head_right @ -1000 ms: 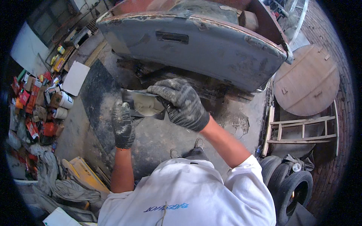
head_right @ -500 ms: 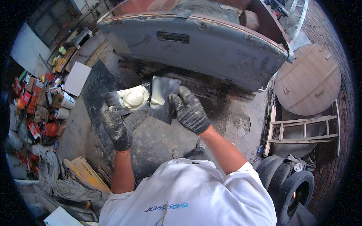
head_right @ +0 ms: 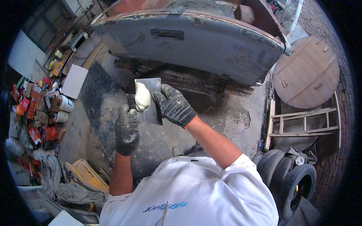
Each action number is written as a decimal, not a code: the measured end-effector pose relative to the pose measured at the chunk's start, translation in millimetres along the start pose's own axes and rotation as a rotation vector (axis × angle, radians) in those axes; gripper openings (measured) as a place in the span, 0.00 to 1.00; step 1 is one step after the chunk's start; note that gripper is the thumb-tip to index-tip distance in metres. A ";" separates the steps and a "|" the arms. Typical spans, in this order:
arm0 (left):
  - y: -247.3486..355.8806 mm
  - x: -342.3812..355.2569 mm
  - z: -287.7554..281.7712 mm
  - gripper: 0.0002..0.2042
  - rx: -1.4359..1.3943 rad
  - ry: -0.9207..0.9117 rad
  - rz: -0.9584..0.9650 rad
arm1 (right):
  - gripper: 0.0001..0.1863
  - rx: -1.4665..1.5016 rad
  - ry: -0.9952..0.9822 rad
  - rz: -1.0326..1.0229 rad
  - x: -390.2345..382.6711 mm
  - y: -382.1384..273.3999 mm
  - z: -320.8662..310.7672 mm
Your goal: The person applies body filler to a car door using a putty knife, spreading and smoothing the compound across the surface. The person repeatedly scoops filler onto the knife and works it into the panel, focusing on different areas of the door.
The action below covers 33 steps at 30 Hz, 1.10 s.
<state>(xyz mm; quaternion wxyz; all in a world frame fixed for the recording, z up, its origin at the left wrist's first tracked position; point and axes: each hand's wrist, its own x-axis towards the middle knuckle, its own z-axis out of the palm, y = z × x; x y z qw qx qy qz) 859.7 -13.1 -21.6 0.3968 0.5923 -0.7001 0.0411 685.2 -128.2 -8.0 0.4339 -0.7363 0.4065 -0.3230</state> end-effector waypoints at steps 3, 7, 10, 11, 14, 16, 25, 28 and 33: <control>-1.4 -8.2 -4.6 0.15 -0.086 -0.034 -0.310 | 0.13 0.309 0.007 0.100 7.0 -14.0 -9.9; -12.9 -18.2 -9.9 0.17 -0.406 0.199 -0.668 | 0.17 0.305 0.210 -0.358 5.2 -29.0 -29.5; -28.1 -23.4 -10.4 0.16 -0.312 0.046 -0.542 | 0.16 0.072 -0.089 -0.397 0.5 -33.5 -37.7; -31.4 -24.3 -9.1 0.16 -0.352 0.069 -0.550 | 0.13 -0.026 -0.131 -0.441 -0.5 -34.9 -38.9; -34.5 -19.7 -3.0 0.16 -0.571 0.163 -0.671 | 0.14 -0.249 -0.224 -0.589 -1.3 -39.5 -54.0; -29.6 -11.9 1.3 0.17 -0.676 0.235 -0.786 | 0.15 -0.372 -0.310 -0.596 -1.7 -45.1 -64.4; 6.4 31.5 19.4 0.11 -0.284 0.326 -0.443 | 0.34 -0.736 -0.041 -0.711 -25.7 -38.9 -44.7; 15.0 38.7 23.0 0.11 -0.239 0.278 -0.419 | 0.33 -0.600 0.169 -0.635 -25.5 -32.4 -39.3; 9.2 35.5 26.7 0.12 -0.279 0.205 -0.417 | 0.23 -0.665 0.100 -0.673 -28.3 -30.9 -36.6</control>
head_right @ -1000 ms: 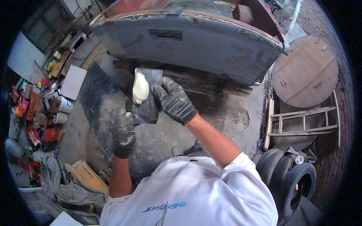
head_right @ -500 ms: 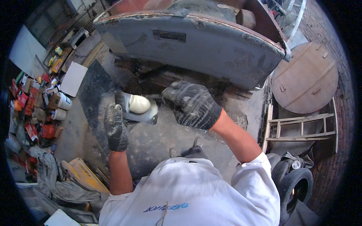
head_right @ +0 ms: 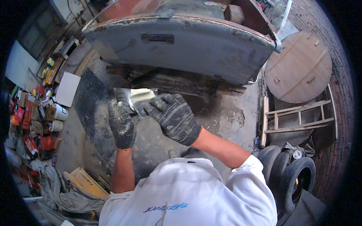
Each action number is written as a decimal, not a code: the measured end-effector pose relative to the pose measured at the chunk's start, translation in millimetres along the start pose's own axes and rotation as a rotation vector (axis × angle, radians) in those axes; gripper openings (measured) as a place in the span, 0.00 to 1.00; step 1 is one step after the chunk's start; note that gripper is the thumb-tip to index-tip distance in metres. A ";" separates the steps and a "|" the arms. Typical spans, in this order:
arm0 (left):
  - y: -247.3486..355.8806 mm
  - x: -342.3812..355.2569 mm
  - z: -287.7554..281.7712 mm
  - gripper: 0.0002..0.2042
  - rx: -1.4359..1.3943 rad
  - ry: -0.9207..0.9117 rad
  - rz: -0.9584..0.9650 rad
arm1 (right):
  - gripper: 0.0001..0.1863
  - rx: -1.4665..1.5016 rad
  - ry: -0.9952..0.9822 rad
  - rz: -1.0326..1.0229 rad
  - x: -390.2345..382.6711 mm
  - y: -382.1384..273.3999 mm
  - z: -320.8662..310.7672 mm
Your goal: The person applies body filler to a car door using a putty knife, spreading and smoothing the compound across the surface. The person repeatedly scoops filler onto the knife and works it into the panel, focusing on different areas of the door.
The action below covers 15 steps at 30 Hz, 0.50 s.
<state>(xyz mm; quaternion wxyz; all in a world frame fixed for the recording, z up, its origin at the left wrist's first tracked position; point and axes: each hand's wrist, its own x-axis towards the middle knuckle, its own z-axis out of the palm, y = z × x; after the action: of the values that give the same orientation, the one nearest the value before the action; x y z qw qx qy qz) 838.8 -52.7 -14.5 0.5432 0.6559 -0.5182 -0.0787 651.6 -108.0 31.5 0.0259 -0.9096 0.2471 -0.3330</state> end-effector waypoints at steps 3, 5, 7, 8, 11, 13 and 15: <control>-18.6 4.1 -0.2 0.12 0.039 -0.045 0.125 | 0.24 0.108 0.093 0.080 0.6 12.3 -2.7; -28.5 5.7 -0.2 0.12 -0.030 -0.130 0.118 | 0.24 0.180 0.184 0.052 1.0 27.4 -5.6; -32.4 9.4 0.0 0.12 -0.304 -0.209 -0.112 | 0.24 0.325 0.153 0.089 4.5 40.9 -4.4; -31.4 11.3 0.6 0.12 -0.488 -0.248 -0.287 | 0.25 0.378 0.142 0.069 3.5 44.2 -4.7; -20.6 23.4 4.4 0.13 -0.410 -0.205 -0.207 | 0.26 0.453 0.005 0.166 -2.9 54.7 -9.1; -8.7 30.3 10.5 0.13 -0.423 -0.203 -0.148 | 0.26 0.338 -0.017 0.166 -10.6 66.2 -15.8; 2.0 39.9 19.5 0.14 -0.343 -0.189 -0.165 | 0.28 0.236 -0.016 0.168 -18.1 82.5 -20.6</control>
<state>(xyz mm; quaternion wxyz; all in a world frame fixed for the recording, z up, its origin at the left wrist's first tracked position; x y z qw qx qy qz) 842.6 -95.3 -2.4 0.5874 0.5838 -0.4905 -0.2712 591.4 -169.4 19.3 0.1625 -0.8790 0.2811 -0.3492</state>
